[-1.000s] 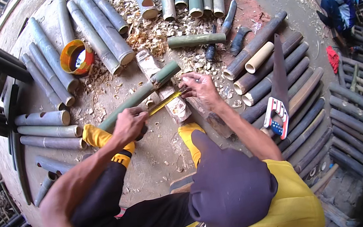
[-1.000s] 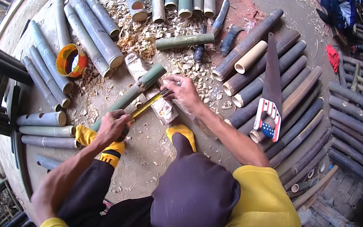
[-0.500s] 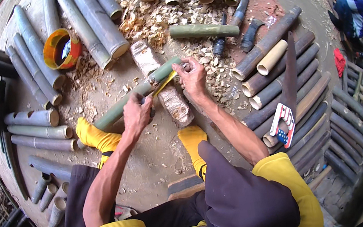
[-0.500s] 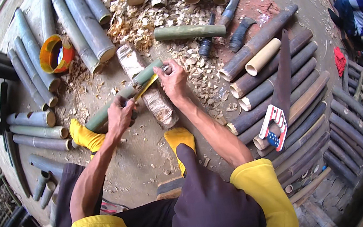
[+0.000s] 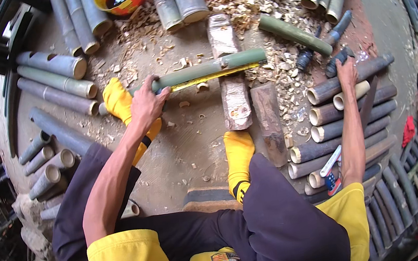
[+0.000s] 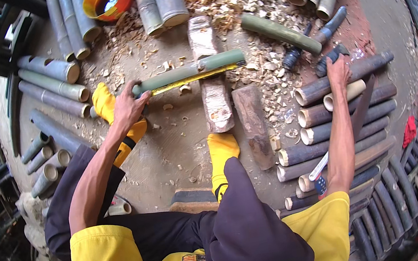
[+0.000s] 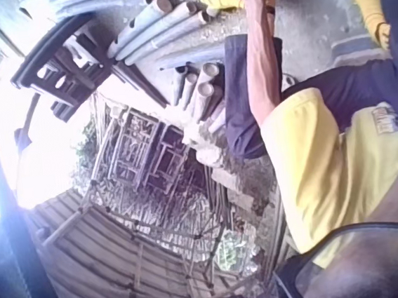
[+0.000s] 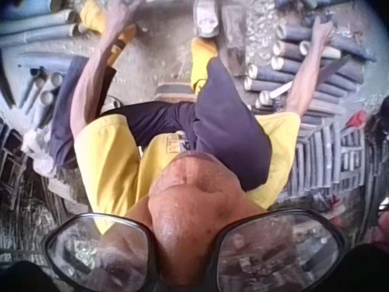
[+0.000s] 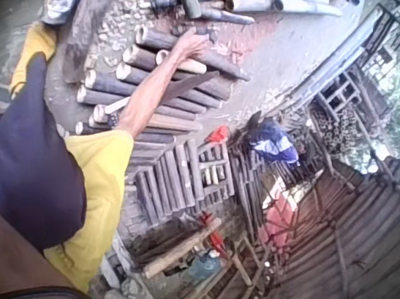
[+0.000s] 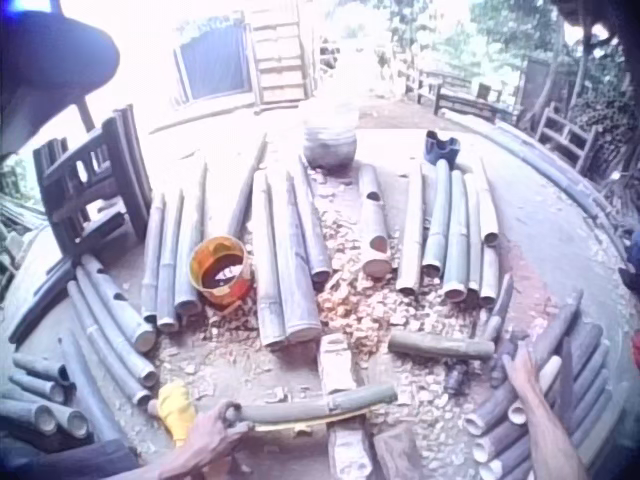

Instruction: The person measures bamboo poles using a tape measure and cuts them with a hand saw. They use a knife to mark the bamboo and turn the poles over to measure different sections.

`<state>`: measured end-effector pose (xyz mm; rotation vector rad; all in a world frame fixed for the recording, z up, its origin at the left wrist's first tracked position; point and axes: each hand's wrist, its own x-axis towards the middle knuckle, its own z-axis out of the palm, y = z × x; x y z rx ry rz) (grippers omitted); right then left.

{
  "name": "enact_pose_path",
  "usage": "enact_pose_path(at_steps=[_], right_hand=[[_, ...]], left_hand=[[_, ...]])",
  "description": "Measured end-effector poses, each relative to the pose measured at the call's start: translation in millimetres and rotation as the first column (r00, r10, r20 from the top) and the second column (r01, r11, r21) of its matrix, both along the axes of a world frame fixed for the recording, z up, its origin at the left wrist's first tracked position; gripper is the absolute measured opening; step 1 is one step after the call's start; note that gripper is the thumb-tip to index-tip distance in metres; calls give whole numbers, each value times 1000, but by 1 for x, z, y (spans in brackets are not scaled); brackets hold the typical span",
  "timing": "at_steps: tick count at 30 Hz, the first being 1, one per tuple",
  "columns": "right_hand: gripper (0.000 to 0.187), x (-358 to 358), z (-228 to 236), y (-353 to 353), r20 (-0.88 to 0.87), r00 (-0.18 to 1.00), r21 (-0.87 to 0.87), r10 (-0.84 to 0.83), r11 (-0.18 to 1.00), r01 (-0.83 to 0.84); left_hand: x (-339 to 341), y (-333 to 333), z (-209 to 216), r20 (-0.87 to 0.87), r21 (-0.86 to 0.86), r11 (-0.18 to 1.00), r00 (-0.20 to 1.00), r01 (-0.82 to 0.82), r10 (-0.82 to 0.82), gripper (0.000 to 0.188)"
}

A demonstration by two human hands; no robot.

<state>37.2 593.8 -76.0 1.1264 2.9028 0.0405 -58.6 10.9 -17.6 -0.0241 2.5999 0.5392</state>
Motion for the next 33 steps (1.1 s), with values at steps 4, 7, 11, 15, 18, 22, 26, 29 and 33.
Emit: enact_pose_path(at_steps=[4, 7, 11, 15, 18, 22, 26, 29, 33], right_hand=[[60, -9, 15, -3, 189, 960, -67, -209, 972, 224], [63, -2, 12, 25, 129, 988, -74, -89, 992, 99], [70, -34, 16, -42, 259, 953, -67, -154, 982, 177], [46, -25, 19, 1, -38, 937, -284, -347, 903, 323], [29, 24, 22, 91, -469, 485, -835, -738, 550, 30], [34, 32, 88, -54, -457, 323, -853, -829, 305, -423], [36, 24, 147, -115, -465, 436, -850, -770, 251, -464], [30, -8, 150, -203, -514, 711, -855, -479, 355, -379], [23, -35, 141, -281, -483, 817, -682, 316, 449, -577]], left_hand=[[-4, 3, 1, 123, 51, 999, 992, -16, 9, 50], [-5, 9, -2, 133, 99, 995, 991, -13, 0, 48], [-1, -19, 2, 108, 201, 976, 992, -87, 66, 41], [-7, -8, 8, 123, 207, 978, 992, -30, 4, 43], [-12, -1, -1, 135, 208, 978, 991, -19, -9, 46], [-8, -28, 6, 141, 149, 988, 990, -48, 27, 47], [-9, -22, -7, 50, 183, 983, 999, 2, -11, 45], [-5, -27, -9, 21, 119, 993, 1000, -3, 1, 44], [-8, -11, 7, 155, 143, 989, 988, -38, 16, 45]])
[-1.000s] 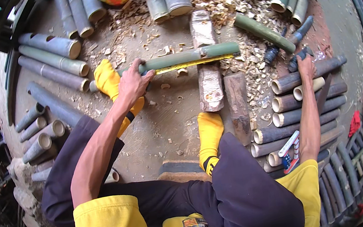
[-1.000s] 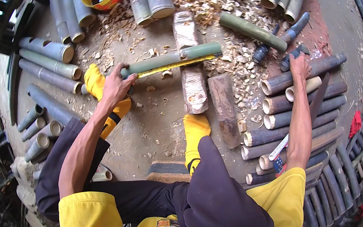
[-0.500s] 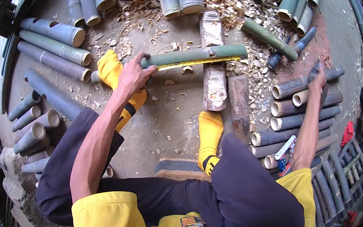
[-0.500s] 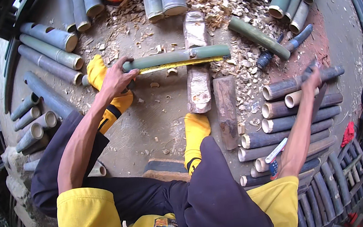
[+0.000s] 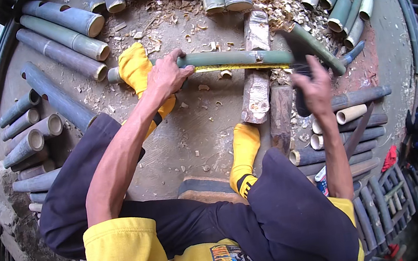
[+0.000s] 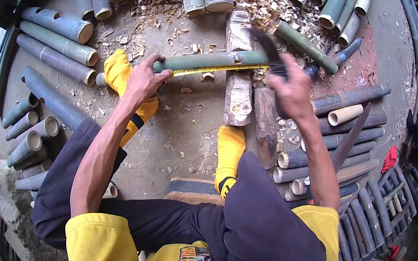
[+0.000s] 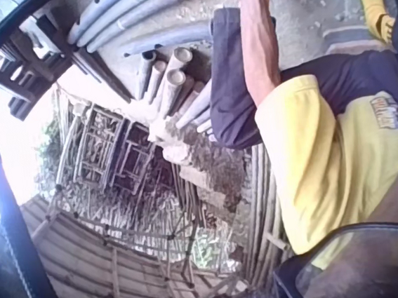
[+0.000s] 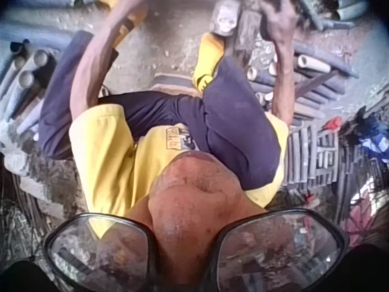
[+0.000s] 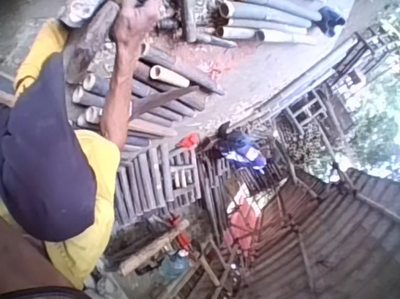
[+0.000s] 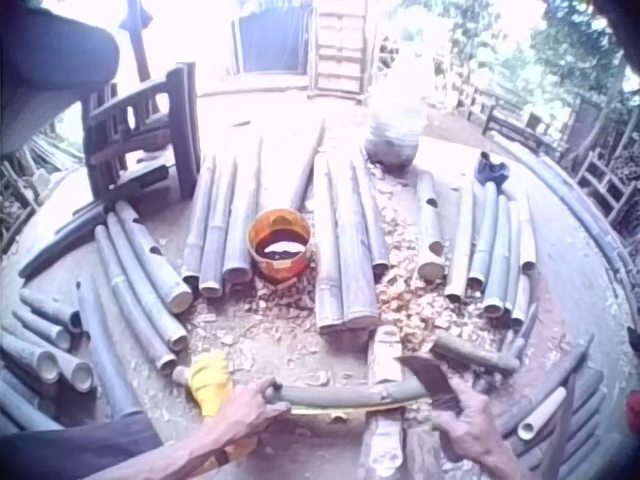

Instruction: The person measures bamboo poles using a tape measure and cuts them with a hand saw. They use a knife to mark the bamboo and turn the poles over to measure different sections.

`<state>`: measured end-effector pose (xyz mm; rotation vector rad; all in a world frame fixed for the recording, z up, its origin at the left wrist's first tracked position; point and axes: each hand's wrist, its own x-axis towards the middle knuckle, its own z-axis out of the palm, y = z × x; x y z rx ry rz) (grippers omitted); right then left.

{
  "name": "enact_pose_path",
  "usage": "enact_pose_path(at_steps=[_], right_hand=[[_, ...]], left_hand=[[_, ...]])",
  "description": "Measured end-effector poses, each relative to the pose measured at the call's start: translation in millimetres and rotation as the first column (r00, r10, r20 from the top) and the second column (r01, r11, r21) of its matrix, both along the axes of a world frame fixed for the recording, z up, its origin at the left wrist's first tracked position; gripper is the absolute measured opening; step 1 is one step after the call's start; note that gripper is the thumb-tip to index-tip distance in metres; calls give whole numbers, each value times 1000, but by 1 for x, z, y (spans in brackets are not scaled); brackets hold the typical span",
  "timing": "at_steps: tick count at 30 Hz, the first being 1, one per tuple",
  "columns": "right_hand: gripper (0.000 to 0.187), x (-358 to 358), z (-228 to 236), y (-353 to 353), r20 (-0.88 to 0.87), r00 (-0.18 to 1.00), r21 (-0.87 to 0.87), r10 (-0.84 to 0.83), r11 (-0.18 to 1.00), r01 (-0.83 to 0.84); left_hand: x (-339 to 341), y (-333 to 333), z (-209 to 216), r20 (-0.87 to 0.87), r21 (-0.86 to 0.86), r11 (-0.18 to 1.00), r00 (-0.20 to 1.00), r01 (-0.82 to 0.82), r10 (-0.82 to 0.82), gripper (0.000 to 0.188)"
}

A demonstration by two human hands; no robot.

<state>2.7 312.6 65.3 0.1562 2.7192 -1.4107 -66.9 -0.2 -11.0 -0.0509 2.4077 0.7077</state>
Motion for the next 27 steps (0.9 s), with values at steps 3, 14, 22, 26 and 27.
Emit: enact_pose_path(at_steps=[3, 14, 22, 26, 27], right_hand=[[23, -24, -12, -45, 143, 949, 96, 282, 950, -297], [27, -52, -48, -69, 184, 827, 392, 531, 732, -558], [27, -54, -44, -71, 220, 797, 434, 563, 675, -596], [27, -53, -48, -70, 214, 792, 423, 572, 676, -603], [27, -53, -48, -70, 202, 793, 421, 574, 680, -600]], left_hand=[[2, -4, -3, -19, 42, 999, 1000, -6, 7, 44], [4, -2, 6, -19, -13, 1000, 999, -27, 26, 41], [5, -5, 0, -83, -7, 1000, 996, -15, 15, 44], [5, -4, 0, -79, 3, 1000, 997, -23, 23, 43], [5, -4, 1, -79, 1, 1000, 997, -22, 22, 43]])
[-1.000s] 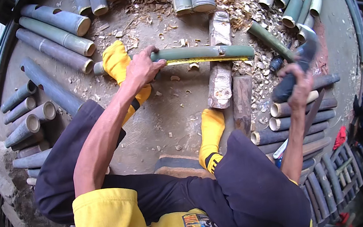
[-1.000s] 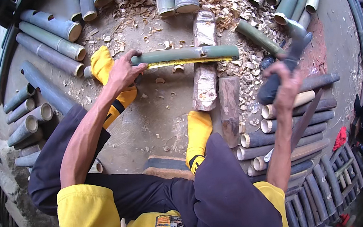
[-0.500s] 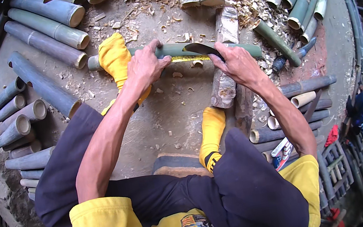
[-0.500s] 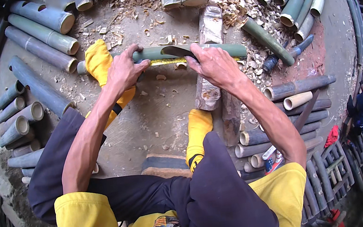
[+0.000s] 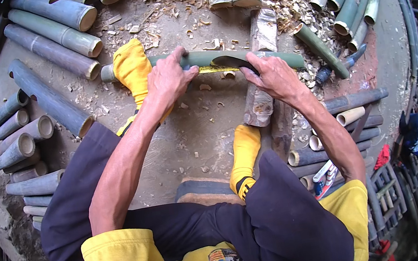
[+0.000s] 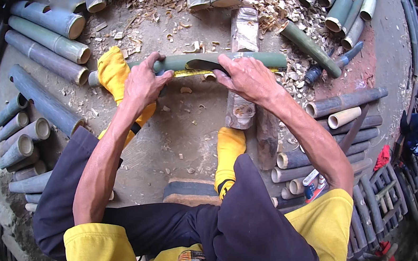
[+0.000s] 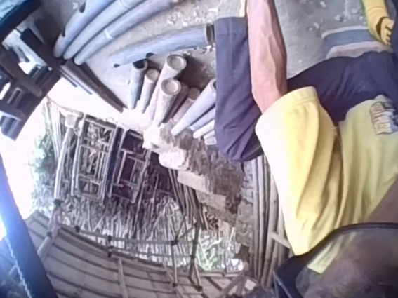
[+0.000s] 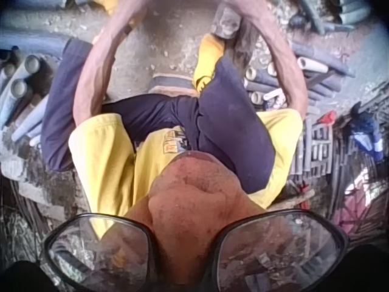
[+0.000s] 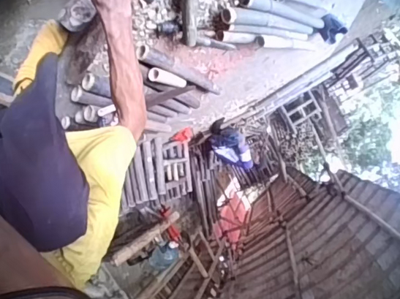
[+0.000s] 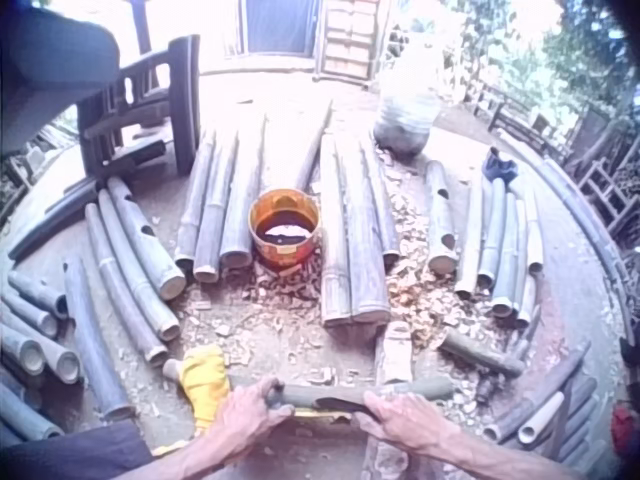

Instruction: The person measures bamboo poles using a tape measure and cuts them with a hand saw. They use a knife to mark the bamboo and turn the poles over to measure different sections.

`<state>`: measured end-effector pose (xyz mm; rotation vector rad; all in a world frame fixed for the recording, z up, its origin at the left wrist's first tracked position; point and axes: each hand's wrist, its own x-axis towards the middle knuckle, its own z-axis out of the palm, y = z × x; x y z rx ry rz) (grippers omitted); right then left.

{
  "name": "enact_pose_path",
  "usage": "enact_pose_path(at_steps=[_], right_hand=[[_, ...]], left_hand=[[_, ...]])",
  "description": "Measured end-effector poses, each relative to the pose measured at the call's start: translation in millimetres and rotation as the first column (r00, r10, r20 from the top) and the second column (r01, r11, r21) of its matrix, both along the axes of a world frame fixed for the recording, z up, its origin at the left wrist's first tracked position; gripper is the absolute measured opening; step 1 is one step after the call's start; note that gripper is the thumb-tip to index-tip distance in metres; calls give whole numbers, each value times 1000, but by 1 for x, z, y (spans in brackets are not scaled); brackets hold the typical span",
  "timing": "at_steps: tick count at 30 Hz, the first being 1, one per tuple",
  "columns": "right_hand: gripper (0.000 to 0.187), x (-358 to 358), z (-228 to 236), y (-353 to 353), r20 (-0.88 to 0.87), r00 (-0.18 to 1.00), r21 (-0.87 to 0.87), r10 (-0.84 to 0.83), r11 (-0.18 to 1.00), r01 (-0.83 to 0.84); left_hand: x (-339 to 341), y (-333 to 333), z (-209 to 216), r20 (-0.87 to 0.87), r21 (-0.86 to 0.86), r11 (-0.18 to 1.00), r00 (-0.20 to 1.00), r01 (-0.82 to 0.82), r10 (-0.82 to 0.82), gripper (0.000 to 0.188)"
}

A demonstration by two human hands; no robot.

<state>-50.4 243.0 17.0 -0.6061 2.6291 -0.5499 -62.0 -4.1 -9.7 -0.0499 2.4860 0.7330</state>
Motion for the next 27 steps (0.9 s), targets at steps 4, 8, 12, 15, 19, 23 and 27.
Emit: enact_pose_path(at_steps=[4, 8, 12, 15, 19, 23, 27], right_hand=[[26, 0, -1, 1, 56, 998, -6, -19, 1000, 19], [27, -11, 0, 1, 43, 998, 47, 53, 997, -55], [28, -56, 16, 3, 38, 994, 234, -106, 968, 94], [31, -61, 48, 51, -301, 827, -163, -476, 880, 447], [27, 5, 91, 86, -139, 581, -564, -802, 546, 619], [28, 82, 82, 156, 208, 196, -654, -958, 12, 756], [36, 123, 53, 216, -442, 287, -109, -850, 368, 923]], left_hand=[[0, 2, -1, 6, -11, 1000, 1000, 3, -3, 43], [2, 2, 1, 16, -7, 1000, 1000, -11, 11, 43], [2, 3, -1, -15, -28, 1000, 1000, 2, -3, 43], [2, 6, -12, -19, 12, 1000, 1000, -3, 4, 45], [24, 8, -2, -104, 20, 1000, 995, -7, 9, 42], [70, 32, 1, -16, 268, 956, 992, 122, -122, 34], [118, 48, -15, 79, 404, 914, 995, 28, -66, 36]])
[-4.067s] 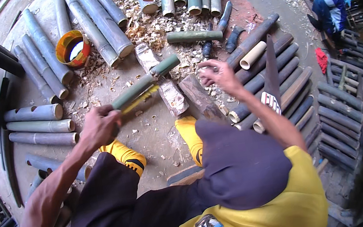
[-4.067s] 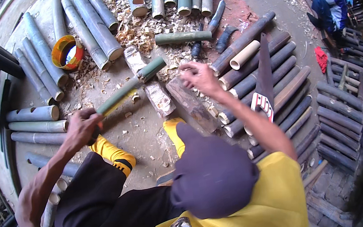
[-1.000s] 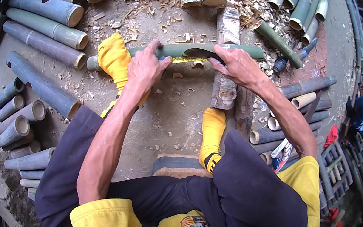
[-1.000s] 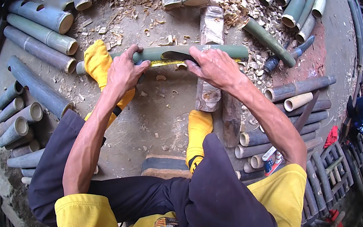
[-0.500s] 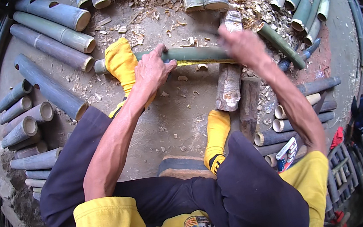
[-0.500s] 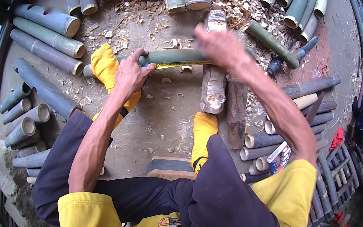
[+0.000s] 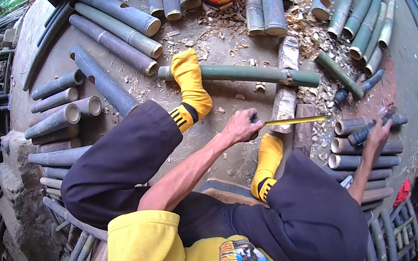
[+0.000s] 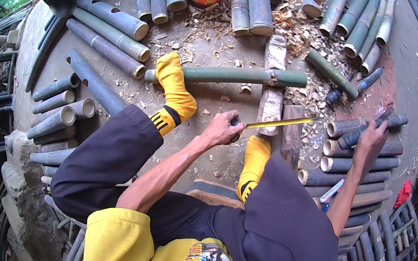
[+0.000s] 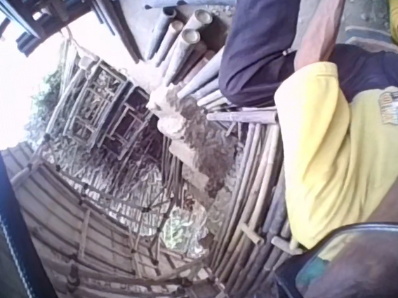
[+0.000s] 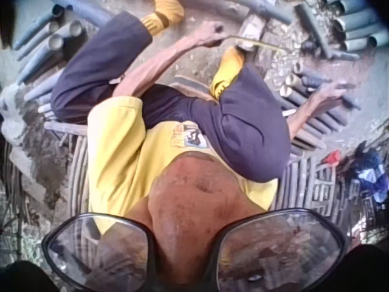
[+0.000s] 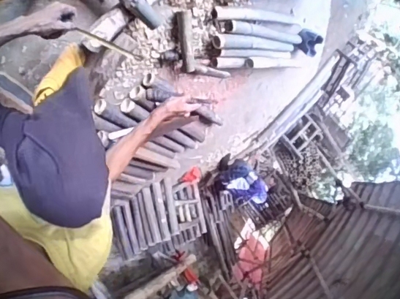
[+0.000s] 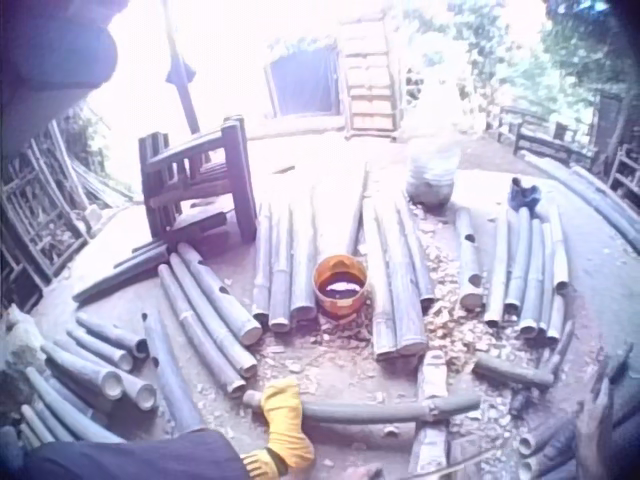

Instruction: The person measures bamboo poles using a tape measure and cuts them with a hand saw. They use a knife to mark the bamboo and turn the poles over to measure different sections.

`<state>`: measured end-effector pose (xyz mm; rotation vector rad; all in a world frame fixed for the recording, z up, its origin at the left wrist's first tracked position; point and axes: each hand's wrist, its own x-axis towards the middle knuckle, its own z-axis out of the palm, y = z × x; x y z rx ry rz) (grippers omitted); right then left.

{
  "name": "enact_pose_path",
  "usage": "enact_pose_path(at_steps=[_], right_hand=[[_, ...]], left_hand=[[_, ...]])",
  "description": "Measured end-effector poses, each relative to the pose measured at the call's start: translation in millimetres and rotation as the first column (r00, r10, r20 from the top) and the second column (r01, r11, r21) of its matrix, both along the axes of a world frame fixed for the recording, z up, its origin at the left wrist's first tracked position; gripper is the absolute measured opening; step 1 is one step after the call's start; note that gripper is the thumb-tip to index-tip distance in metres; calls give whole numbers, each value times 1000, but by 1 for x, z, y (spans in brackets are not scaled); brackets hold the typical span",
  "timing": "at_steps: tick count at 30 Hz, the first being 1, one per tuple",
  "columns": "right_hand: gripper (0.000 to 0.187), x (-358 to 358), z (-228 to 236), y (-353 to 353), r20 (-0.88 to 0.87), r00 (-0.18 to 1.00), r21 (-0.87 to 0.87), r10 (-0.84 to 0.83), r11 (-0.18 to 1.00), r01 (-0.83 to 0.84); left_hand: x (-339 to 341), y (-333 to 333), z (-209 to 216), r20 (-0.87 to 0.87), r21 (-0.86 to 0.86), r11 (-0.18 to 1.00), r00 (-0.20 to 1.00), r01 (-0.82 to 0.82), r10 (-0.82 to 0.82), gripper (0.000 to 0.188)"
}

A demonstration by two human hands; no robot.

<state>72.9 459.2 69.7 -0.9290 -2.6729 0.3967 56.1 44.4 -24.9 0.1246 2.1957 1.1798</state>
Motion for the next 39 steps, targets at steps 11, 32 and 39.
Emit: enact_pose_path(at_steps=[11, 32, 39], right_hand=[[64, -29, -165, 147, -150, 967, -180, -205, 968, 177], [41, -48, -138, 66, -157, 976, 136, -151, 976, 172], [39, 17, -72, -141, -110, 932, -339, 345, 869, -361]], left_hand=[[27, -46, -20, 132, -38, 991, 982, -130, 134, 37], [-132, -23, -10, -392, -333, 907, 837, 257, -381, 53], [-146, 60, 22, -383, -83, 958, 879, 274, -284, 51]])
